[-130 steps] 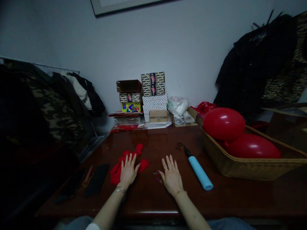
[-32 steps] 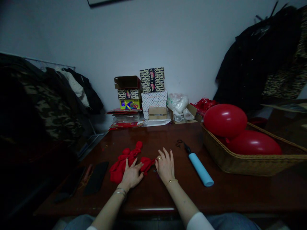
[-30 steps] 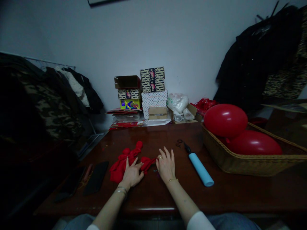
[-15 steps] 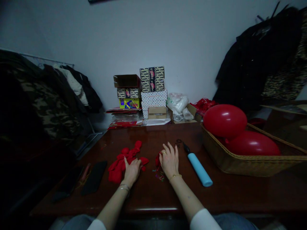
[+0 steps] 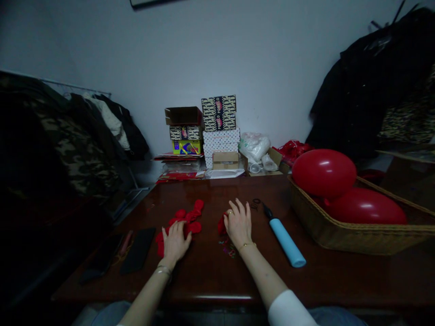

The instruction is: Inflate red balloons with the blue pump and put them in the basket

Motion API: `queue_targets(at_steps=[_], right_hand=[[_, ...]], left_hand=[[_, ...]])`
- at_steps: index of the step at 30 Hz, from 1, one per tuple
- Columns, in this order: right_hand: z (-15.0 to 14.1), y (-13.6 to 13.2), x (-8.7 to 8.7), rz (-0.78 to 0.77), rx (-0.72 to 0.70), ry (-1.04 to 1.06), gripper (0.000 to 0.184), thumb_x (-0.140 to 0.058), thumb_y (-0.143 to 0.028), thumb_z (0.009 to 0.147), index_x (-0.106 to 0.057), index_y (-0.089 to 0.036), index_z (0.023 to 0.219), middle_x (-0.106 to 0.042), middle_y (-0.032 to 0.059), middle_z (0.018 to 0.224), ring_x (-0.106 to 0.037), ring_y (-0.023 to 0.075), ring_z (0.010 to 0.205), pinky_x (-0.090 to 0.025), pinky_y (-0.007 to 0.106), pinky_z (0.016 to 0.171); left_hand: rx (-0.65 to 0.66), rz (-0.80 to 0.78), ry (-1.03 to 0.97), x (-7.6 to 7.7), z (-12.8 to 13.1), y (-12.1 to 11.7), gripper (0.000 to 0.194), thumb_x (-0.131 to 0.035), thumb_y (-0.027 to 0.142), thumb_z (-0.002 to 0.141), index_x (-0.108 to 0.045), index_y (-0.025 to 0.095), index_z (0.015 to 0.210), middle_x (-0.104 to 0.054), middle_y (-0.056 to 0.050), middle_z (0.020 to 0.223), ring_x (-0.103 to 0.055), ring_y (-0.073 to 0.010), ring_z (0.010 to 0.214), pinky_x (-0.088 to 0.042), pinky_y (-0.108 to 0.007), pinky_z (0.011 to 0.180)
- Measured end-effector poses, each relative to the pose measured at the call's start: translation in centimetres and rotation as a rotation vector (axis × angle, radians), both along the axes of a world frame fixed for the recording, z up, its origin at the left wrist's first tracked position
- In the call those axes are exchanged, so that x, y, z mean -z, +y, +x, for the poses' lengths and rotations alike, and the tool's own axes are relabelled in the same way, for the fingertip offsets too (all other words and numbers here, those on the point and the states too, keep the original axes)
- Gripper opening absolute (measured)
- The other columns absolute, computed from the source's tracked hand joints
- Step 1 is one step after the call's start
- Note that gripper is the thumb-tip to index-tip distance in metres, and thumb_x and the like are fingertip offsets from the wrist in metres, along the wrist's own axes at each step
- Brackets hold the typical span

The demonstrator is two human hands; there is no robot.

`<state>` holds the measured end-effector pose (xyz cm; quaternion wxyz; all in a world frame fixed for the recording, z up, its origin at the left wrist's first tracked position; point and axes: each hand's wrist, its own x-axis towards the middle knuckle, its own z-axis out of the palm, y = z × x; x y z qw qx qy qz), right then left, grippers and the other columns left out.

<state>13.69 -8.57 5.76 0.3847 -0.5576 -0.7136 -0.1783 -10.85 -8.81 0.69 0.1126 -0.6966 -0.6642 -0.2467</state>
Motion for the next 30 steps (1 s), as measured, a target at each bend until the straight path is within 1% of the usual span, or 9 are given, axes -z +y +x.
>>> queue_targets(at_steps=[4,7,9,11,14,19,22,26,30], right_hand=[[-0.7,0.1,-0.6,-0.014,-0.038,-0.021,0.015,-0.048,-0.025,0.083,-0.063,-0.021,0.079,-0.058,0.0073,0.121,-0.037,0.0252,0.125,-0.016,0.051,0.108],[-1.4,0.1,-0.8,-0.02,-0.068,-0.033,0.015,-0.048,-0.024,0.083,-0.063,-0.021,0.078,-0.058,0.0074,0.121,-0.036,0.0248,0.125,-0.016,0.052,0.108],[-1.8,0.0,-1.0,-0.021,-0.092,-0.041,0.015,-0.048,-0.023,0.083,-0.063,-0.021,0.078,-0.058,0.0072,0.122,-0.036,0.0242,0.126,-0.017,0.052,0.108],[-2.0,-0.2,-1.0,-0.021,-0.119,-0.049,0.015,-0.048,-0.023,0.083,-0.062,-0.021,0.079,-0.058,0.0067,0.122,-0.036,0.0238,0.126,-0.019,0.051,0.107],[-2.0,-0.5,-0.8,-0.024,-0.153,-0.056,0.015,-0.048,-0.023,0.083,-0.062,-0.02,0.079,-0.057,0.0067,0.122,-0.036,0.0242,0.126,-0.023,0.052,0.106],[-2.2,-1.3,0.6,-0.03,-0.178,-0.044,0.016,-0.047,-0.023,0.083,-0.062,-0.02,0.078,-0.057,0.0076,0.122,-0.036,0.0251,0.126,-0.024,0.053,0.105],[-2.9,-1.8,1.6,-0.036,-0.184,-0.029,0.015,-0.048,-0.022,0.083,-0.062,-0.02,0.079,-0.057,0.0078,0.122,-0.036,0.0242,0.126,-0.022,0.054,0.106],[-3.9,-2.0,2.5,-0.048,-0.19,-0.025,0.012,-0.051,-0.022,0.082,-0.063,-0.02,0.083,-0.056,0.0066,0.123,-0.034,0.0227,0.128,-0.019,0.052,0.108],[-4.7,-1.9,3.0,-0.055,-0.205,-0.052,0.017,-0.053,-0.025,0.082,-0.063,-0.02,0.094,-0.055,0.006,0.126,-0.032,0.0228,0.129,-0.016,0.05,0.11]], left_hand=[[0.047,0.033,-0.144,-0.7,2.4,-0.7,0.034,-0.044,0.041,0.085,-0.054,0.02,0.111,-0.057,-0.011,0.115,-0.047,-0.0277,0.111,-0.018,-0.057,0.104],[0.12,0.053,-0.211,-1.5,4.5,-1.0,0.042,-0.048,0.051,0.082,-0.055,0.023,0.112,-0.057,-0.009,0.115,-0.047,-0.0267,0.109,-0.026,-0.05,0.101],[0.156,0.028,-0.24,-2.0,5.8,-0.9,0.043,-0.053,0.052,0.079,-0.058,0.024,0.112,-0.058,-0.008,0.112,-0.048,-0.0253,0.106,-0.034,-0.042,0.094],[0.137,-0.016,-0.254,-2.4,6.7,-0.7,0.037,-0.058,0.049,0.077,-0.063,0.027,0.106,-0.059,-0.007,0.106,-0.05,-0.0243,0.101,-0.037,-0.037,0.085],[0.095,-0.063,-0.273,-2.9,7.2,-0.4,0.019,-0.056,0.037,0.081,-0.069,0.027,0.092,-0.061,-0.006,0.093,-0.053,-0.0224,0.094,-0.037,-0.032,0.077],[0.035,-0.164,-0.469,-2.6,6.3,0.2,0.02,-0.051,0.035,0.084,-0.067,0.025,0.092,-0.064,-0.005,0.071,-0.058,-0.0187,0.067,-0.037,-0.028,0.063],[0.068,-0.182,-0.723,-1.5,5.9,0.7,0.016,-0.054,0.033,0.082,-0.065,0.024,0.089,-0.064,-0.004,0.065,-0.06,-0.0183,0.063,-0.039,-0.027,0.061],[0.196,-0.248,-1.348,-0.3,6.5,1.3,0.01,-0.057,0.022,0.079,-0.058,0.018,0.088,-0.065,-0.005,0.07,-0.063,-0.0152,0.061,-0.046,-0.025,0.062],[0.211,-0.392,-1.929,-0.6,7.3,0.8,0.024,-0.049,0.014,0.08,-0.053,0.015,0.103,-0.067,-0.009,0.082,-0.065,-0.0146,0.065,-0.05,-0.026,0.062]])
